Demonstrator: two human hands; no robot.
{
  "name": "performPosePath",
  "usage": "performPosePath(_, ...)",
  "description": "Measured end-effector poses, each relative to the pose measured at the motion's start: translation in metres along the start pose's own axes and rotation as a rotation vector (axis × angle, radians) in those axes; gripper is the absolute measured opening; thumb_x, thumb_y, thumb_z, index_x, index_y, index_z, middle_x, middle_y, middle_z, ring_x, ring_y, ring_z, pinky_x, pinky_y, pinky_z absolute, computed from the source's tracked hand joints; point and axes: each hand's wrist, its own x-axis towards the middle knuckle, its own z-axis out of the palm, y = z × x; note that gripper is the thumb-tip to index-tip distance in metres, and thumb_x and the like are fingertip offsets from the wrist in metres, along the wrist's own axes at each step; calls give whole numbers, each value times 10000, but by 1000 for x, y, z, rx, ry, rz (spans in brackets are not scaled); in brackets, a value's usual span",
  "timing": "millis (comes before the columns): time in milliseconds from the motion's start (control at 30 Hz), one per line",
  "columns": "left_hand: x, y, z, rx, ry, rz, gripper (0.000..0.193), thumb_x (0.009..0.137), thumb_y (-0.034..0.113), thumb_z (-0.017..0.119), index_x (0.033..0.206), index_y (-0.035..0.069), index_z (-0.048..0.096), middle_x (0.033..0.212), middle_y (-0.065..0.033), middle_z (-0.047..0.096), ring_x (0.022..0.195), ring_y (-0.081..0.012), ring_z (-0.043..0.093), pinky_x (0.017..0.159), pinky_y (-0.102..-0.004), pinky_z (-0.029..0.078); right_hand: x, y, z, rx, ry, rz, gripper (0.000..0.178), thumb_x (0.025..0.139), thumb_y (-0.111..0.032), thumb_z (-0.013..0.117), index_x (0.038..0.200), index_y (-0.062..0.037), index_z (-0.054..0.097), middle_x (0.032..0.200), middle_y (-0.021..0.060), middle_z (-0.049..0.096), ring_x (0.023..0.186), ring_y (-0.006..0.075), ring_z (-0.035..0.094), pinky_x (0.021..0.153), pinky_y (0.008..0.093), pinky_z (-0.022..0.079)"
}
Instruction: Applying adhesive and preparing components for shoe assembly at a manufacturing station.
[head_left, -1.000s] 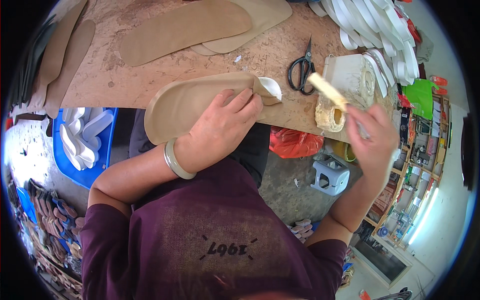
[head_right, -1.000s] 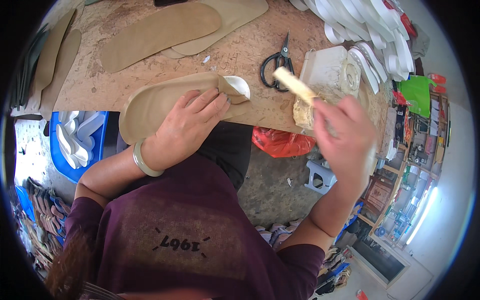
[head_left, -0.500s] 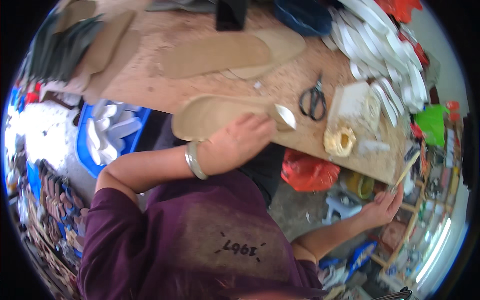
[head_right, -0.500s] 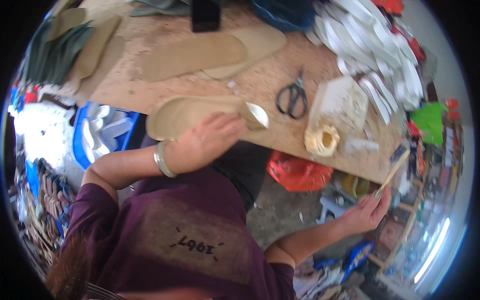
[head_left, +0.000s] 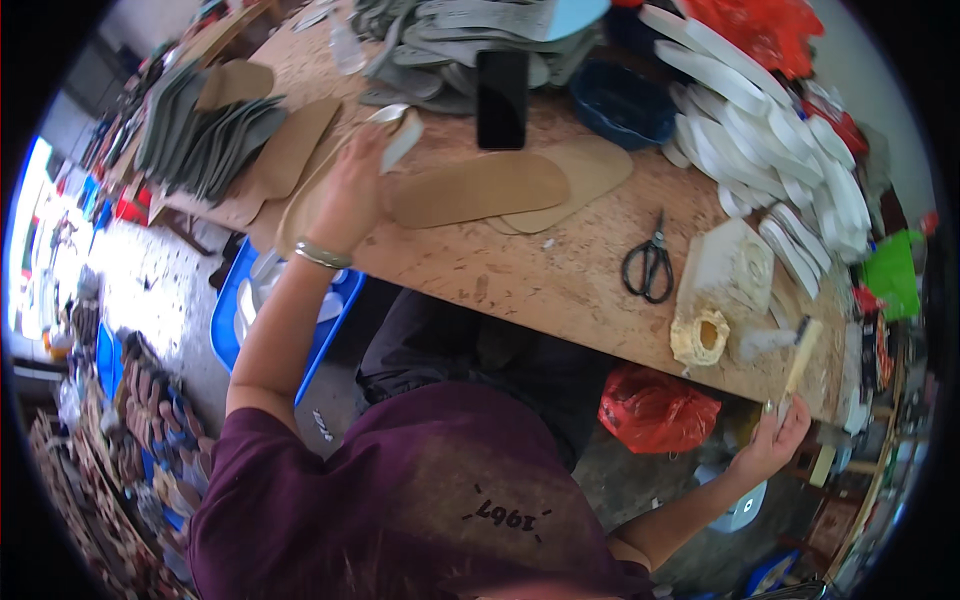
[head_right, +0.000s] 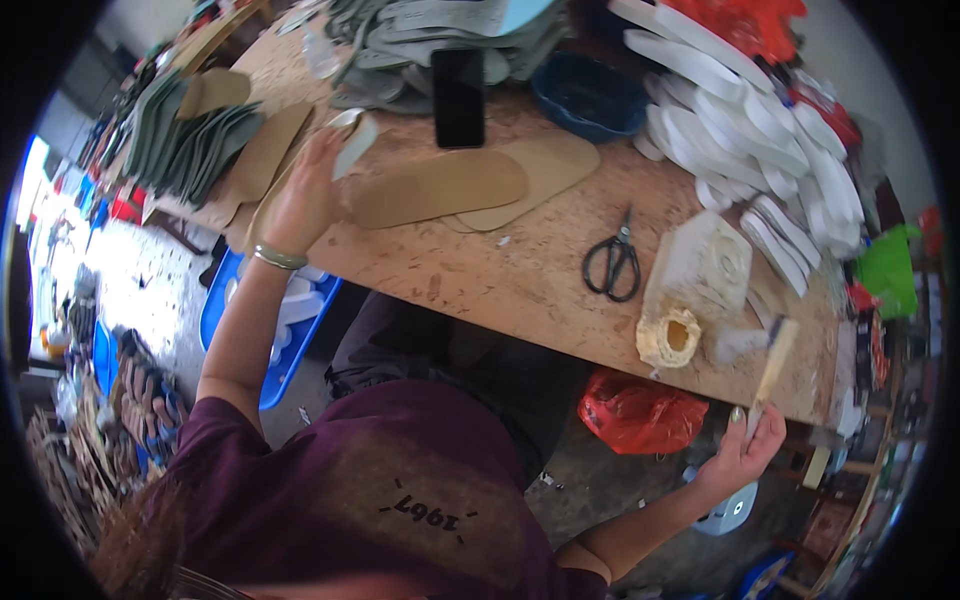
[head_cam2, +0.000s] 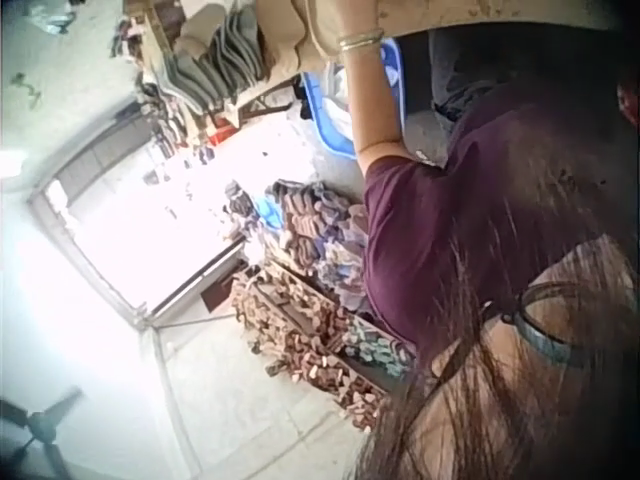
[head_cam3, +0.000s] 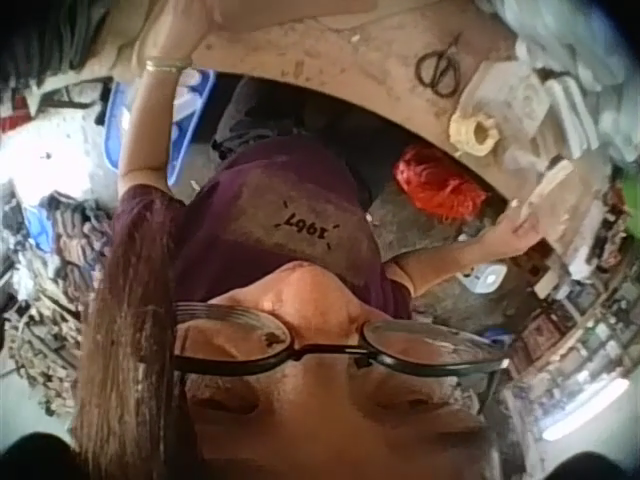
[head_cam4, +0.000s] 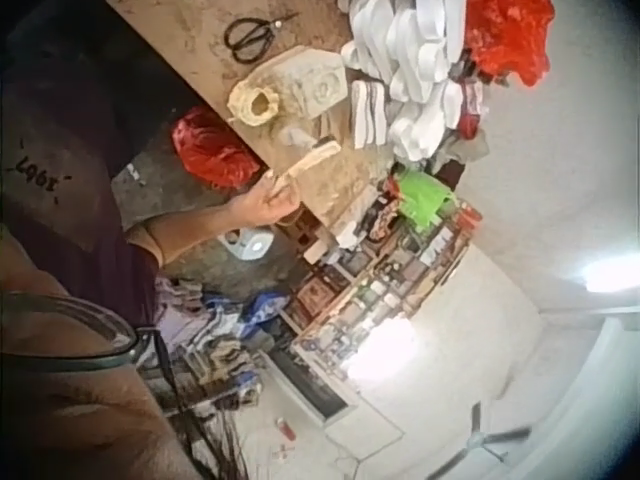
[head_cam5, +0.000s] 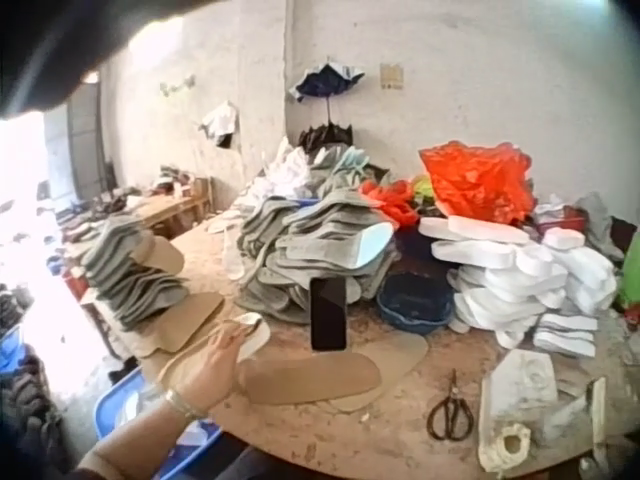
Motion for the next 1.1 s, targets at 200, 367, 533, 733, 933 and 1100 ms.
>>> performPosePath(200, -11, -38, 38, 86, -186, -40, 510, 830, 23, 558, 1330, -47, 482, 1429, -263, 416, 1262, -446, 461, 1061, -464, 408, 11, -38, -6, -255, -93, 58, 277, 873, -3, 610, 1149, -10, 624, 991, 16, 627, 739, 36, 517, 582, 185, 390)
performPosePath(367, 1, -2, 4, 156, -126, -36, 586, 867, 60, 609, 1423, 19, 429, 1471, -246, 395, 1306, -412, 447, 1064, -462, 406, 47, -79, -13, -426, -312, 163, 172, 839, -10, 643, 1008, -10, 675, 758, -17, 624, 632, 39, 518, 539, 197, 390)
performPosePath(533, 26, 97, 7, -269, -64, 210, 414, 857, 69, 681, 1262, 20, 607, 1331, -206, 560, 1181, -397, 557, 1001, -441, 442, 97, -93, 8, -615, -705, 74, 116, 801, -109, 716, 849, -11, 677, 694, 55, 637, 631, 110, 570, 621, 268, 450)
performPosePath(733, 15, 172, 25, -499, -238, 349, 374, 809, 67, 723, 1174, 29, 654, 1262, -162, 608, 1113, -352, 594, 952, -413, 465, 123, -104, 65, -944, -999, 2, 131, 772, -164, 731, 805, -42, 699, 691, 104, 656, 622, 203, 607, 613, 339, 462)
performPosePath(933, -11, 180, 37, -581, -295, 392, 341, 773, 44, 737, 1107, 17, 676, 1221, -160, 624, 1076, -348, 602, 921, -419, 480, 132, -104, 74, -985, -1061, 16, 143, 758, -189, 744, 790, -57, 700, 653, 114, 637, 596, 251, 595, 593, 369, 451)
performPosePath(1100, -23, 180, 48, -641, -364, 389, 333, 765, 38, 741, 1091, 11, 677, 1201, -158, 632, 1066, -341, 608, 916, -416, 485, 128, -79, 81, -974, -1070, -65, 147, 744, -195, 761, 760, -64, 696, 639, 103, 630, 597, 267, 596, 594, 373, 453)
